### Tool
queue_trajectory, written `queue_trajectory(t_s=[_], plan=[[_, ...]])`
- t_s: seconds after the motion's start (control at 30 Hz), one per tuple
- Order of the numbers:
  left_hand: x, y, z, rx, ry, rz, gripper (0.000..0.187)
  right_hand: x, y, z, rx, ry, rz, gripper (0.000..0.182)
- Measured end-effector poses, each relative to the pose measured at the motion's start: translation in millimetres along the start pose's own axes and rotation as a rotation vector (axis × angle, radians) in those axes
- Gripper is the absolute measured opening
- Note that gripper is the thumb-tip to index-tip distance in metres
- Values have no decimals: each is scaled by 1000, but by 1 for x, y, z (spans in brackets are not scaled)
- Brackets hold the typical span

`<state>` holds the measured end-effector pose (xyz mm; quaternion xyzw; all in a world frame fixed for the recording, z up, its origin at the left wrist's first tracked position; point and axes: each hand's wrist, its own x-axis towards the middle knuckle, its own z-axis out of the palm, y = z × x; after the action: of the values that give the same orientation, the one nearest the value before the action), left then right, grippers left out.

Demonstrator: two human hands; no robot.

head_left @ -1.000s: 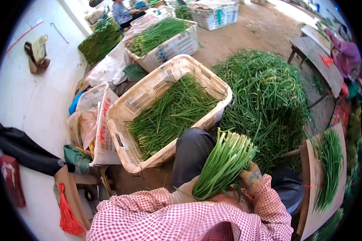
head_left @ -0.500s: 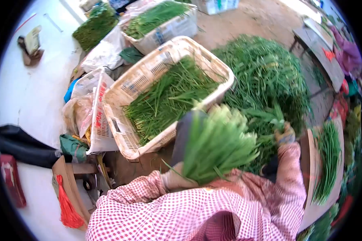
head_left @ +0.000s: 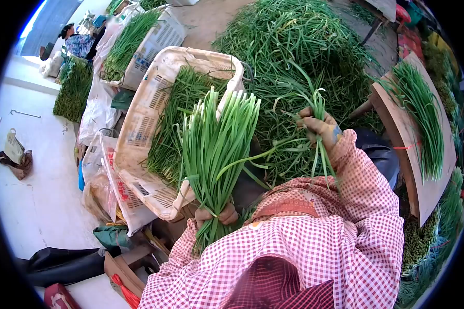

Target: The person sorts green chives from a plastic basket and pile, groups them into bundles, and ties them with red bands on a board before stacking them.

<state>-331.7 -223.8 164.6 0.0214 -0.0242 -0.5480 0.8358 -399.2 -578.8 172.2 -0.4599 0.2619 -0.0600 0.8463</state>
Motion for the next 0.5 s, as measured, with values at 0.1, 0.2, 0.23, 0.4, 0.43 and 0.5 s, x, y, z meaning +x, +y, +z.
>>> queue_trajectory(t_s=[0.1,0.2,0.23,0.4,0.43,0.5], plan=[[5,-2,7,100,64,-40,71,-28,-19,41,-521,-236,-175,59],[7,-2,16,226,150,-94,73,-33,21,73,-874,-338,-197,73],[8,-4,22,267,184,-111,74,-32,43,77,-869,-345,-216,69],[22,-15,61,472,383,-179,79,6,123,38,253,-481,-188,38],[25,-19,69,501,418,-181,80,-4,94,47,937,-552,36,36],[27,-19,69,490,445,-215,82,-3,73,45,801,-300,-1,26]])
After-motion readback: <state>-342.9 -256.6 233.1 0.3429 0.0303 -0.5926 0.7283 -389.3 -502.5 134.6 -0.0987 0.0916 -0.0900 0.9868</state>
